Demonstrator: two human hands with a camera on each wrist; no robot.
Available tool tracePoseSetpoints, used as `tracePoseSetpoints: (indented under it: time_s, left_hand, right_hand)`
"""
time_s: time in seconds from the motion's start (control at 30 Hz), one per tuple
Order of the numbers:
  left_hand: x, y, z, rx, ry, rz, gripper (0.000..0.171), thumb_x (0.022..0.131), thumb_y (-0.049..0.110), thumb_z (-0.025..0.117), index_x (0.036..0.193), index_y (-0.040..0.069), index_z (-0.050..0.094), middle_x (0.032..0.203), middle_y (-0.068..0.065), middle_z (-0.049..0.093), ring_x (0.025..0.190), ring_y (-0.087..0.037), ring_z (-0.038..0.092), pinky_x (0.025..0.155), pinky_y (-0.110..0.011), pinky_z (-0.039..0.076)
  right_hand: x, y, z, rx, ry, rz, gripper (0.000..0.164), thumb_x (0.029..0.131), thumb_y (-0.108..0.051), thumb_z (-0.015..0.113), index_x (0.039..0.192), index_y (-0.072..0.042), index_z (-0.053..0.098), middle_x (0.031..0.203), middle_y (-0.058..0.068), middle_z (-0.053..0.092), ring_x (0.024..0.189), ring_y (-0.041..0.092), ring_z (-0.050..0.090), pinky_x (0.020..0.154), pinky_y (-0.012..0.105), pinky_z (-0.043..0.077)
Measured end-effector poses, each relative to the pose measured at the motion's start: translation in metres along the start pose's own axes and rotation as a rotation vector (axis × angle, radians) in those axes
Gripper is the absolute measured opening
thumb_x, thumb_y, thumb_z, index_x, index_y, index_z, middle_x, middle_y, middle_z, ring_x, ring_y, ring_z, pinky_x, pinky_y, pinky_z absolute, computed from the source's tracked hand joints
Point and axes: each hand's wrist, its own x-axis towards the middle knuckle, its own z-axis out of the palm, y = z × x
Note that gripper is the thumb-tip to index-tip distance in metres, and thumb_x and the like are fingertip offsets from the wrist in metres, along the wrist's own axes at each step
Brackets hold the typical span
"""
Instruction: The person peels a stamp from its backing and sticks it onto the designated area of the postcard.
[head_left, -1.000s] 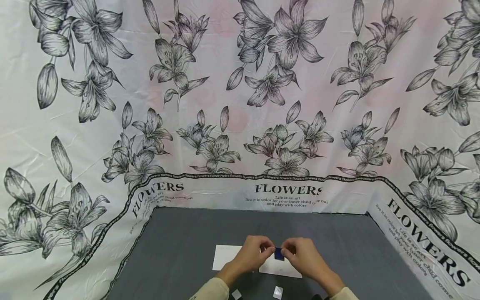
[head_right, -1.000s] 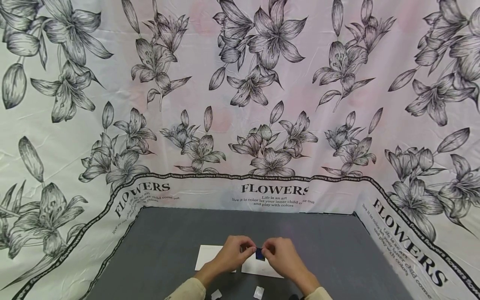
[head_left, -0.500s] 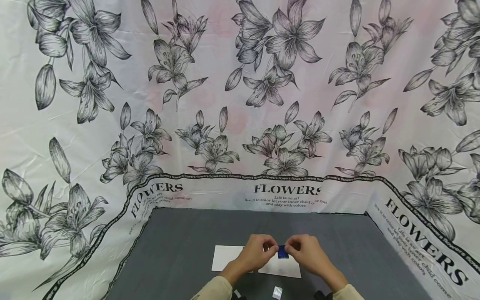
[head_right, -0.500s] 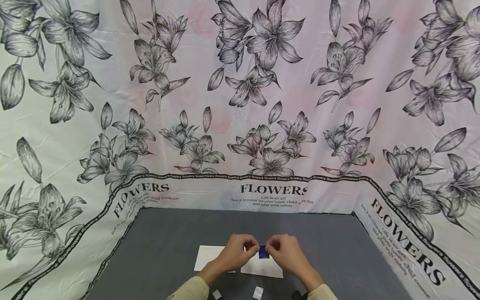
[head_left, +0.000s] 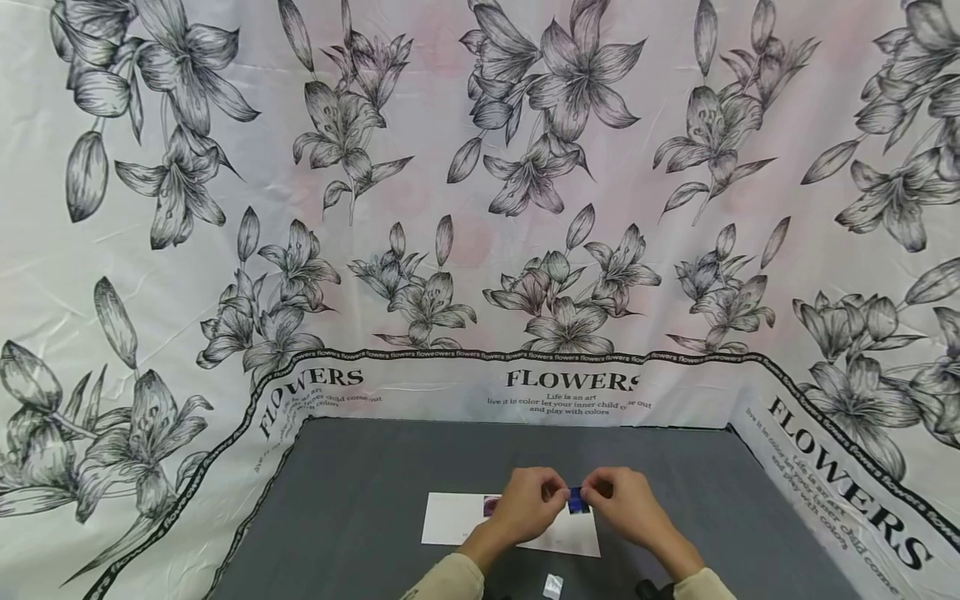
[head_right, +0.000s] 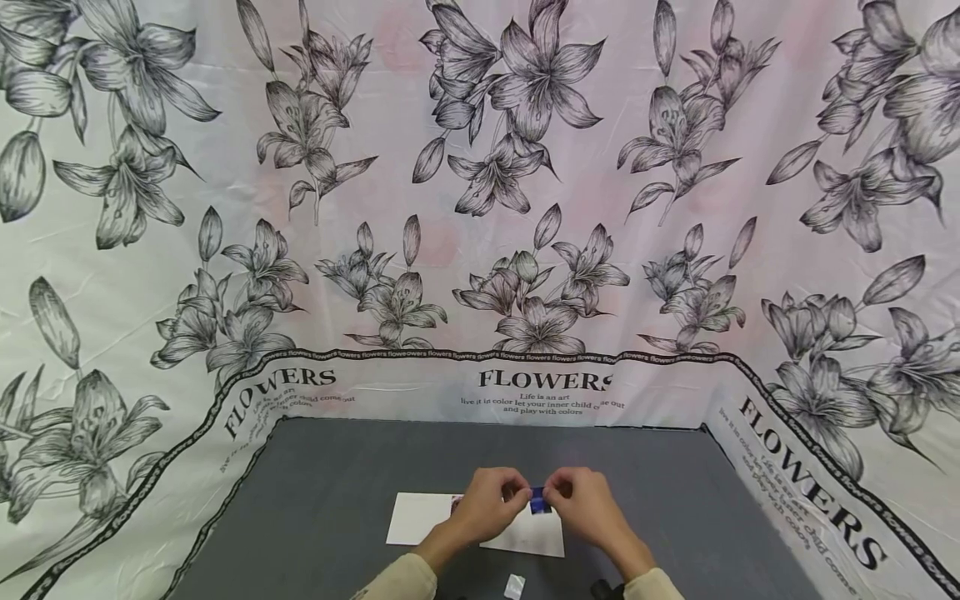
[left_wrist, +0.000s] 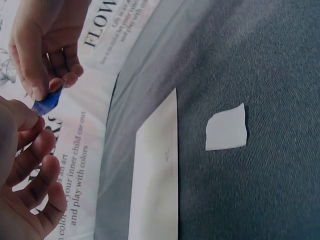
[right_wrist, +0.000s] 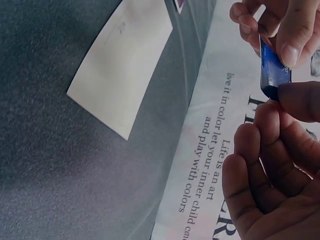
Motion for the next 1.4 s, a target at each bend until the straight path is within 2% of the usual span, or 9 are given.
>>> tracePoseSetpoints:
  time_s: [0.43, 0.77, 0.93, 1.23, 1.4]
  left_hand:
    - [0.007, 0.002, 0.011, 0.023, 0.002, -0.054, 0.009, 0.1, 0.015, 0.077, 0.092, 0.012, 0.081, 0.077, 0.009, 0.07, 0.067, 0.006, 0.053, 0.064, -0.017, 0.048]
    - [0.012, -0.003, 0.023, 0.062, -0.012, -0.107, 0.01, 0.098, 0.02, 0.079, 0.09, 0.014, 0.08, 0.078, 0.011, 0.069, 0.069, 0.004, 0.053, 0.065, -0.021, 0.048]
    - [0.014, -0.004, 0.027, 0.067, -0.016, -0.129, 0.01, 0.098, 0.019, 0.079, 0.09, 0.013, 0.079, 0.078, 0.011, 0.069, 0.068, 0.002, 0.053, 0.065, -0.022, 0.048]
    - [0.016, -0.009, 0.038, 0.161, 0.044, -0.159, 0.01, 0.095, 0.019, 0.082, 0.086, 0.017, 0.079, 0.072, 0.014, 0.065, 0.064, 0.001, 0.051, 0.062, -0.023, 0.044]
    - [0.016, -0.011, 0.041, 0.127, 0.061, -0.152, 0.011, 0.094, 0.014, 0.082, 0.083, 0.014, 0.078, 0.069, 0.013, 0.061, 0.061, 0.001, 0.048, 0.058, -0.021, 0.042]
  right_hand:
    - [-0.002, 0.009, -0.003, 0.027, 0.007, 0.031, 0.01, 0.099, -0.014, 0.079, 0.089, -0.016, 0.078, 0.081, -0.006, 0.073, 0.072, 0.011, 0.061, 0.064, 0.031, 0.049]
    - [0.003, 0.028, 0.005, 0.04, 0.006, 0.064, 0.01, 0.097, -0.012, 0.08, 0.088, -0.014, 0.078, 0.082, -0.001, 0.075, 0.072, 0.013, 0.063, 0.064, 0.032, 0.049]
    - [0.005, 0.035, 0.009, 0.041, 0.013, 0.08, 0.01, 0.097, -0.012, 0.081, 0.087, -0.014, 0.079, 0.08, -0.004, 0.075, 0.072, 0.011, 0.063, 0.064, 0.031, 0.05]
    - [0.009, 0.046, 0.016, 0.064, 0.012, 0.091, 0.01, 0.096, -0.013, 0.082, 0.087, -0.012, 0.08, 0.082, -0.002, 0.076, 0.072, 0.011, 0.064, 0.065, 0.031, 0.05]
    - [0.011, 0.054, 0.021, 0.076, 0.009, 0.081, 0.01, 0.096, -0.013, 0.082, 0.087, -0.011, 0.08, 0.082, -0.003, 0.077, 0.073, 0.01, 0.065, 0.066, 0.03, 0.051]
